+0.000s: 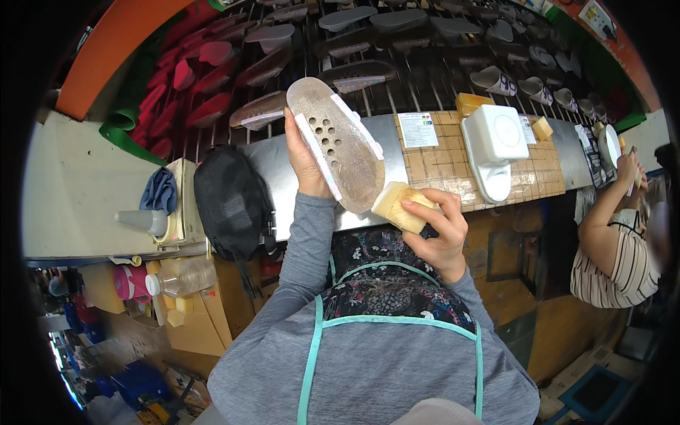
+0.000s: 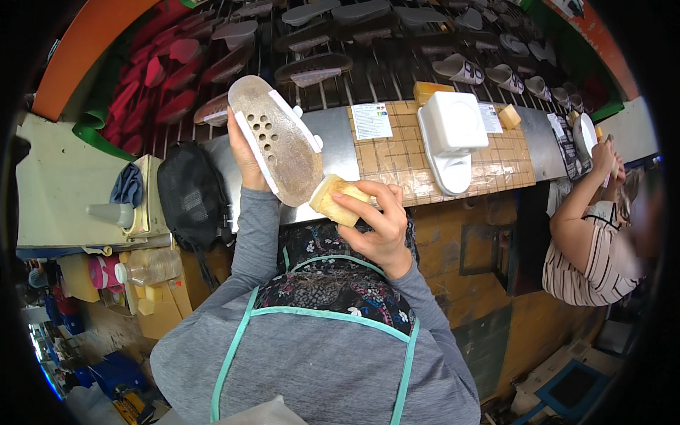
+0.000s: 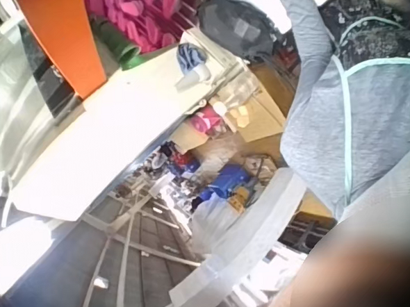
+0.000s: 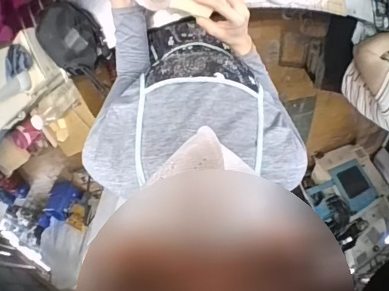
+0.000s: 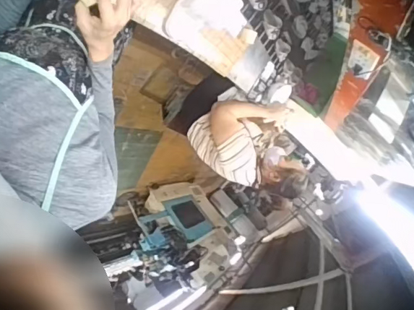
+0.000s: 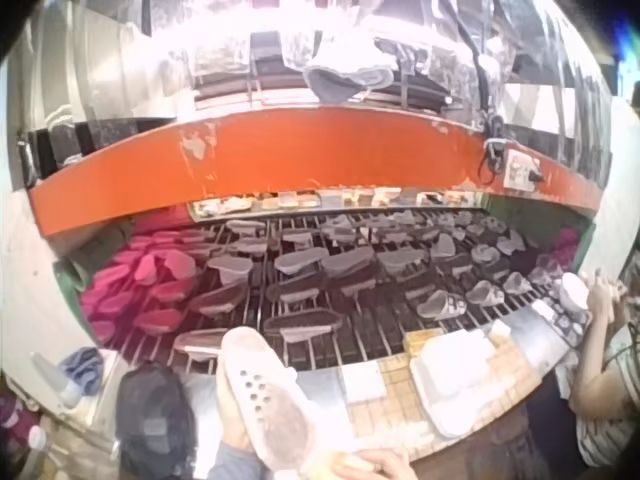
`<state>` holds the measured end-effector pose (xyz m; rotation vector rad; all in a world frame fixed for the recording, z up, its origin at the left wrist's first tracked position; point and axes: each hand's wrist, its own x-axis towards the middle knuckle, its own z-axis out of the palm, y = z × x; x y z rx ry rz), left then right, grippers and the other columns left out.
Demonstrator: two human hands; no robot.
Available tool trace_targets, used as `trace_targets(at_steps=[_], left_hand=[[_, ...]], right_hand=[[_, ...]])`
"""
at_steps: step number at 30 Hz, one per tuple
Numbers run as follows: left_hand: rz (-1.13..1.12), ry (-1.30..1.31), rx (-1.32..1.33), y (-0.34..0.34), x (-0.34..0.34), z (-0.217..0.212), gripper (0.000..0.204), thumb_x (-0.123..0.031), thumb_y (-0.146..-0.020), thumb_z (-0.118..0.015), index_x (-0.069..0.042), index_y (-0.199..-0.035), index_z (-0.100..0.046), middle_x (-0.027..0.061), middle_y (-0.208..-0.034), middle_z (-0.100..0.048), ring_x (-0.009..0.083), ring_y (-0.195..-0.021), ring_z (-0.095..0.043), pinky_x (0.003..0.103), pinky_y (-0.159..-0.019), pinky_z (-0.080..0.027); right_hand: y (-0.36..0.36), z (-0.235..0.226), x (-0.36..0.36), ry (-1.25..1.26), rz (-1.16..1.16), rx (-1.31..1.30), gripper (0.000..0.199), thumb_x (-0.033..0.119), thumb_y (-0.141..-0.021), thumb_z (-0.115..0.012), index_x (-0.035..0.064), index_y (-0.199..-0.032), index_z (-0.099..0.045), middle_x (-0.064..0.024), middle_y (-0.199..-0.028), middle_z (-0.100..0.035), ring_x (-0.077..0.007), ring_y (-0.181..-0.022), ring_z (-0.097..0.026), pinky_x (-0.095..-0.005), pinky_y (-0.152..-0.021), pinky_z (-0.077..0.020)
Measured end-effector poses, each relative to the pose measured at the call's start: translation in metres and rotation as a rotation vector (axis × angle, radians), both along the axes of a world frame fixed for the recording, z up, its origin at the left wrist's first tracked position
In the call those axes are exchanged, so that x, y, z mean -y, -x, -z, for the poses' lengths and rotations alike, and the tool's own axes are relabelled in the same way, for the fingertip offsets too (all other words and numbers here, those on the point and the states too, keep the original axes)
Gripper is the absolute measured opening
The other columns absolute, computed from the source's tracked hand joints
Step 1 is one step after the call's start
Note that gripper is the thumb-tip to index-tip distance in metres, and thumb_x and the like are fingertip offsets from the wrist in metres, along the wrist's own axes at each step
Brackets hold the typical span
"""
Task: The person repeatedly picks up white slippers from a rack and wipes them with a yellow sponge. They handle each slipper one at a time, wiping the sole and upper surfaces, then return them to the rack. The process is repeated for multiple slippers throughout the clip.
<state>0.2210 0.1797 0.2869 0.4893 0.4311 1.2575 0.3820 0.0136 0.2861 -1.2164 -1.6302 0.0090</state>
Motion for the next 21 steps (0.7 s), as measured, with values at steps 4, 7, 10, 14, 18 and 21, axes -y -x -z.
trace_targets(at_steps=[4, 7, 10, 14, 18, 21], left_hand=[[-0.033, -0.047, -0.008, -0.009, 0.010, -0.004, 0.069, -0.062, -0.095, -0.033, -0.004, -0.124, -0.054, 0.0158, -0.104, -0.067, 0.0250, -0.086, -0.071, 0.036, -0.072, -0.063], [-0.018, -0.049, 0.020, -0.012, 0.020, -0.007, 0.070, -0.063, -0.094, -0.033, -0.003, -0.125, -0.053, 0.0165, -0.105, -0.066, 0.0249, -0.088, -0.071, 0.036, -0.071, -0.063], [-0.045, -0.048, -0.018, -0.008, 0.025, -0.008, 0.071, -0.064, -0.094, -0.033, -0.003, -0.126, -0.053, 0.0169, -0.104, -0.067, 0.0247, -0.086, -0.071, 0.035, -0.070, -0.063], [0.001, -0.026, -0.014, -0.001, 0.024, -0.006, 0.074, -0.065, -0.093, -0.031, -0.003, -0.127, -0.053, 0.0176, -0.102, -0.067, 0.0258, -0.083, -0.071, 0.036, -0.068, -0.064], [0.018, -0.029, -0.006, -0.001, 0.019, 0.000, 0.076, -0.066, -0.092, -0.030, -0.004, -0.129, -0.051, 0.0176, -0.104, -0.066, 0.0275, -0.086, -0.071, 0.038, -0.070, -0.064], [0.046, -0.054, 0.000, -0.004, 0.015, 0.004, 0.075, -0.066, -0.092, -0.031, -0.004, -0.130, -0.050, 0.0165, -0.107, -0.065, 0.0277, -0.090, -0.070, 0.039, -0.073, -0.063]], right_hand=[[0.011, 0.016, -0.002, -0.095, 0.079, -0.088, 0.054, 0.006, -0.051, -0.081, 0.0152, -0.103, -0.071, -0.0061, -0.099, -0.061, -0.0233, -0.080, -0.058, -0.0327, -0.073, -0.0462], [0.015, 0.026, -0.004, -0.134, 0.197, -0.071, 0.056, 0.006, -0.053, -0.085, 0.0120, -0.105, -0.065, -0.0066, -0.094, -0.055, -0.0225, -0.080, -0.056, -0.0322, -0.067, -0.0486], [0.012, 0.029, -0.003, -0.118, 0.251, -0.069, 0.057, 0.005, -0.054, -0.085, 0.0100, -0.106, -0.063, -0.0076, -0.093, -0.051, -0.0224, -0.081, -0.056, -0.0325, -0.067, -0.0491], [0.009, 0.029, 0.000, -0.106, 0.307, -0.056, 0.055, 0.005, -0.054, -0.084, 0.0101, -0.105, -0.064, -0.0081, -0.094, -0.052, -0.0228, -0.081, -0.056, -0.0329, -0.067, -0.0488], [0.011, 0.029, 0.005, -0.132, 0.284, -0.080, 0.054, 0.006, -0.054, -0.084, 0.0112, -0.104, -0.065, -0.0074, -0.095, -0.053, -0.0229, -0.082, -0.055, -0.0334, -0.068, -0.0476], [0.013, 0.031, 0.001, -0.124, 0.260, -0.055, 0.054, 0.007, -0.052, -0.084, 0.0133, -0.103, -0.066, -0.0057, -0.095, -0.055, -0.0239, -0.084, -0.054, -0.0345, -0.070, -0.0463]])
